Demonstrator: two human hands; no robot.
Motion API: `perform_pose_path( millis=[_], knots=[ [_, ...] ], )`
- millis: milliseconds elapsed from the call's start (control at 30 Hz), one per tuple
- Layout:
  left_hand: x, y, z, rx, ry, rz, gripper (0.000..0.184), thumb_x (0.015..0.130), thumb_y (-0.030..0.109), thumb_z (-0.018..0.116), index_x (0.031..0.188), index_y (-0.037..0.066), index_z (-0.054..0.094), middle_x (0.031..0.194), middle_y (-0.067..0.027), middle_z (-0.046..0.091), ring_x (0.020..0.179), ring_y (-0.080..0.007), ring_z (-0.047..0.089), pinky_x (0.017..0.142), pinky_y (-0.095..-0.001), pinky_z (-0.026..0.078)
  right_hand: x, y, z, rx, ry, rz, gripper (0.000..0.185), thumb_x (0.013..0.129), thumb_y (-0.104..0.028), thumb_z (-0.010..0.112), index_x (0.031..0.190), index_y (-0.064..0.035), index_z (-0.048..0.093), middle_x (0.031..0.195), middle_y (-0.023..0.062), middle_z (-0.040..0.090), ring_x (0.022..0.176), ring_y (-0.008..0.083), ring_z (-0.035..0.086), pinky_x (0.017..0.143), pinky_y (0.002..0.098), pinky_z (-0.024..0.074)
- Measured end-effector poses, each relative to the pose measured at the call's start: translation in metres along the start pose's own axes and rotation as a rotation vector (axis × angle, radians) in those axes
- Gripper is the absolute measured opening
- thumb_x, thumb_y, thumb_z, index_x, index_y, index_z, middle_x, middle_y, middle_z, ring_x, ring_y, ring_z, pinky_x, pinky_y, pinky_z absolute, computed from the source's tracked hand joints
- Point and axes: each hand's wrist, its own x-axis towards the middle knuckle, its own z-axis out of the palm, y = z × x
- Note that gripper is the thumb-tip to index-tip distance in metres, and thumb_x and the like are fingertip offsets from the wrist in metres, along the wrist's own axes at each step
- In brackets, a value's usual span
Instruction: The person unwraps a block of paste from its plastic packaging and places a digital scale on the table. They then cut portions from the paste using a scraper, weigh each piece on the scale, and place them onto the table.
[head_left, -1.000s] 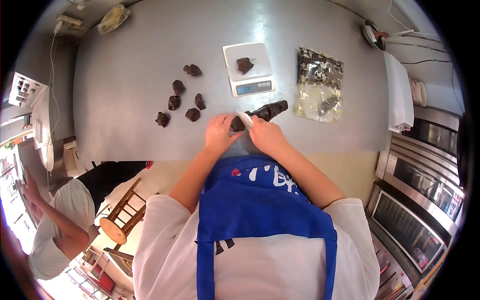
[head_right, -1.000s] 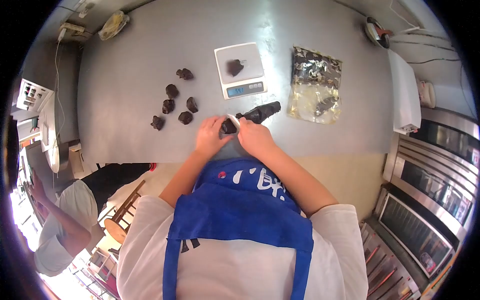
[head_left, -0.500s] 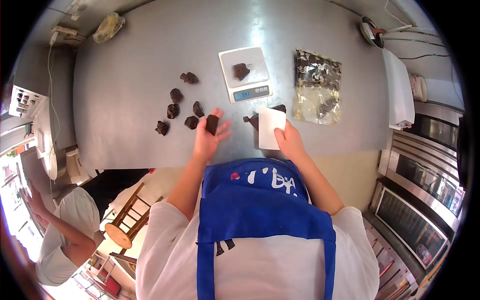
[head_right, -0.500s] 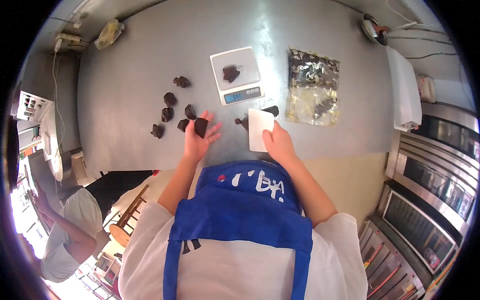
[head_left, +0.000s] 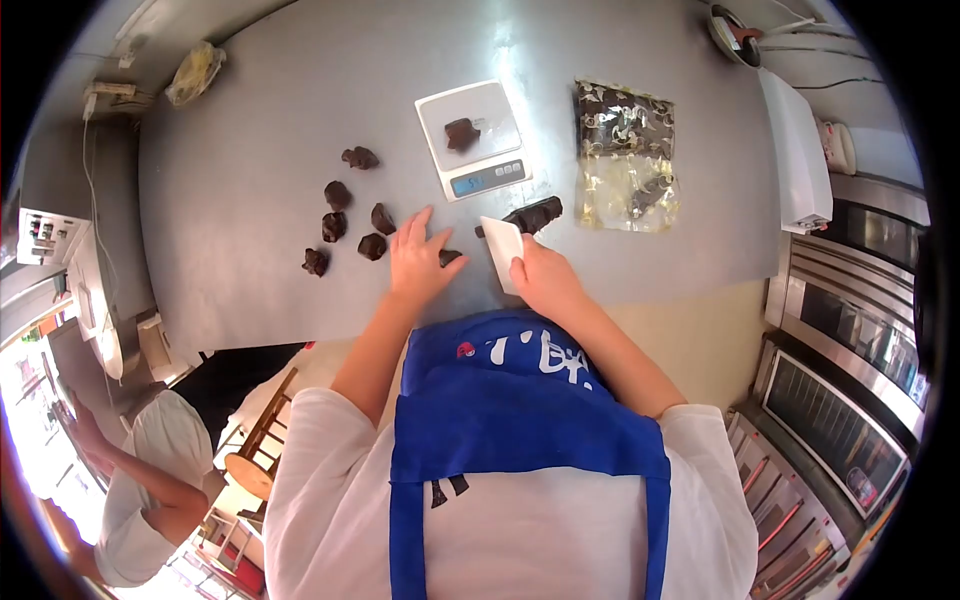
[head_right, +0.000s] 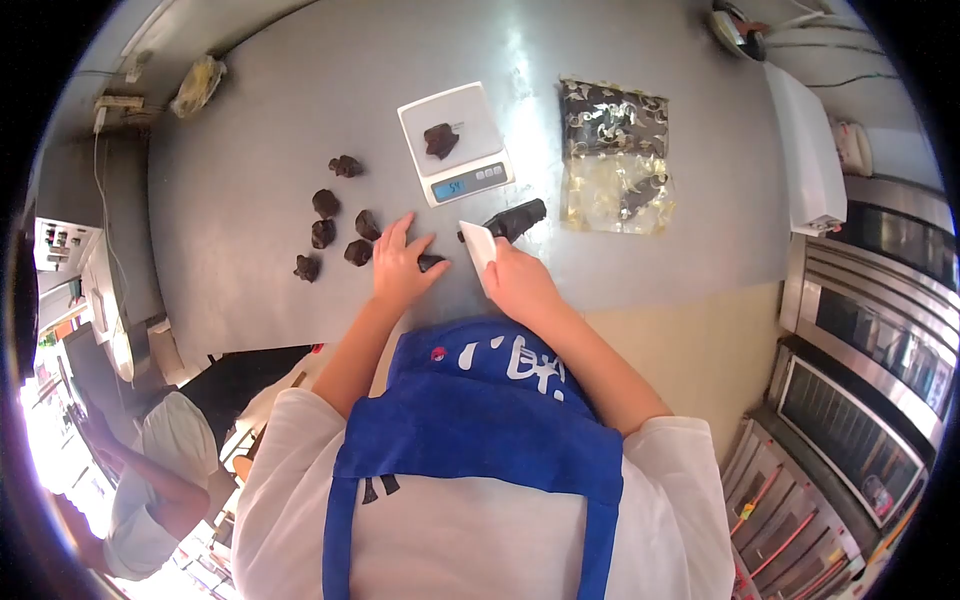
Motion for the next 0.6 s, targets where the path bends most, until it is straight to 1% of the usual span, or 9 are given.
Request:
perform_pose_path(
  millis=[33,67,133,167,267,333,467,533,600],
  knots=[
    [-0.003,0.000,0.002,0.106,0.032,0.035,0.034,0.070,0.031,0.087,0.097,0.011,0.079,0.127,-0.0096,0.065,0.125,-0.0342,0.055,0.101,-0.0495,0.044,0.005,-0.005,0.002,-0.045,-0.027,-0.040,0.028,0.094,-0.018,0.056,0.109,0.0058,0.054,0.092,0.0276,0.068,0.083,0.0438,0.069,0.074,0.0510,0.0566],
    [-0.001,-0.001,0.007,0.112,0.039,0.028,0.034,0.070,0.031,0.087,0.097,0.011,0.079,0.127,-0.0096,0.065,0.125,-0.0342,0.055,0.101,-0.0495,0.044,0.011,-0.008,0.005,-0.045,-0.031,-0.051,0.028,0.094,-0.018,0.056,0.109,0.0058,0.054,0.092,0.0276,0.068,0.083,0.0438,0.069,0.074,0.0510,0.0566],
    [0.001,0.000,0.019,0.121,0.037,0.037,0.035,0.067,0.026,0.086,0.099,0.014,0.079,0.123,-0.0056,0.067,0.120,-0.0322,0.058,0.100,-0.0485,0.044,0.014,-0.011,0.014,-0.111,-0.092,0.005,0.025,0.092,-0.015,0.058,0.107,0.0043,0.054,0.091,0.0253,0.068,0.084,0.0409,0.070,0.073,0.0485,0.0578],
    [0.003,0.000,0.023,0.121,0.045,0.033,0.035,0.067,0.026,0.086,0.099,0.014,0.079,0.123,-0.0056,0.067,0.120,-0.0322,0.058,0.100,-0.0485,0.044,0.016,-0.011,0.018,-0.116,-0.095,-0.001,0.025,0.092,-0.015,0.058,0.107,0.0043,0.054,0.091,0.0253,0.068,0.084,0.0409,0.070,0.073,0.0485,0.0578],
    [0.012,0.002,0.031,0.129,0.045,0.089,0.030,0.068,0.025,0.085,0.096,0.015,0.080,0.116,-0.0024,0.068,0.114,-0.0275,0.060,0.096,-0.0462,0.045,0.023,-0.005,0.024,-0.180,-0.095,-0.022,0.025,0.091,-0.014,0.060,0.106,0.0039,0.053,0.090,0.0235,0.068,0.084,0.0401,0.071,0.073,0.0479,0.0584],
    [0.012,0.000,0.035,0.125,0.037,0.107,0.025,0.068,0.024,0.084,0.092,0.017,0.080,0.110,0.0022,0.068,0.109,-0.0230,0.061,0.093,-0.0438,0.045,0.023,-0.005,0.027,-0.177,-0.089,-0.046,0.026,0.091,-0.014,0.061,0.106,0.0047,0.052,0.092,0.0237,0.069,0.085,0.0399,0.071,0.074,0.0475,0.0586],
    [0.009,-0.006,0.042,0.133,0.040,0.115,0.020,0.068,0.023,0.084,0.087,0.017,0.080,0.103,0.0041,0.069,0.106,-0.0214,0.062,0.091,-0.0432,0.045,0.029,-0.001,0.034,-0.173,-0.095,-0.068,0.026,0.091,-0.014,0.060,0.107,0.0044,0.052,0.091,0.0243,0.069,0.085,0.0399,0.071,0.074,0.0475,0.0588],
    [0.010,-0.008,0.043,0.122,0.084,0.152,0.019,0.067,0.023,0.084,0.085,0.017,0.080,0.100,0.0043,0.070,0.104,-0.0219,0.062,0.091,-0.0420,0.045,0.033,-0.004,0.038,-0.155,-0.098,-0.032,0.024,0.091,-0.014,0.058,0.105,0.0045,0.052,0.088,0.0268,0.069,0.084,0.0420,0.071,0.074,0.0495,0.0580],
    [0.014,-0.011,0.038,0.055,0.058,0.134,0.018,0.069,0.022,0.084,0.086,0.016,0.080,0.100,0.0028,0.070,0.106,-0.0235,0.062,0.093,-0.0431,0.045,0.030,-0.004,0.034,-0.094,-0.071,-0.009,0.024,0.092,-0.014,0.057,0.105,0.0053,0.052,0.087,0.0283,0.069,0.083,0.0439,0.070,0.075,0.0511,0.0572]
  ],
)
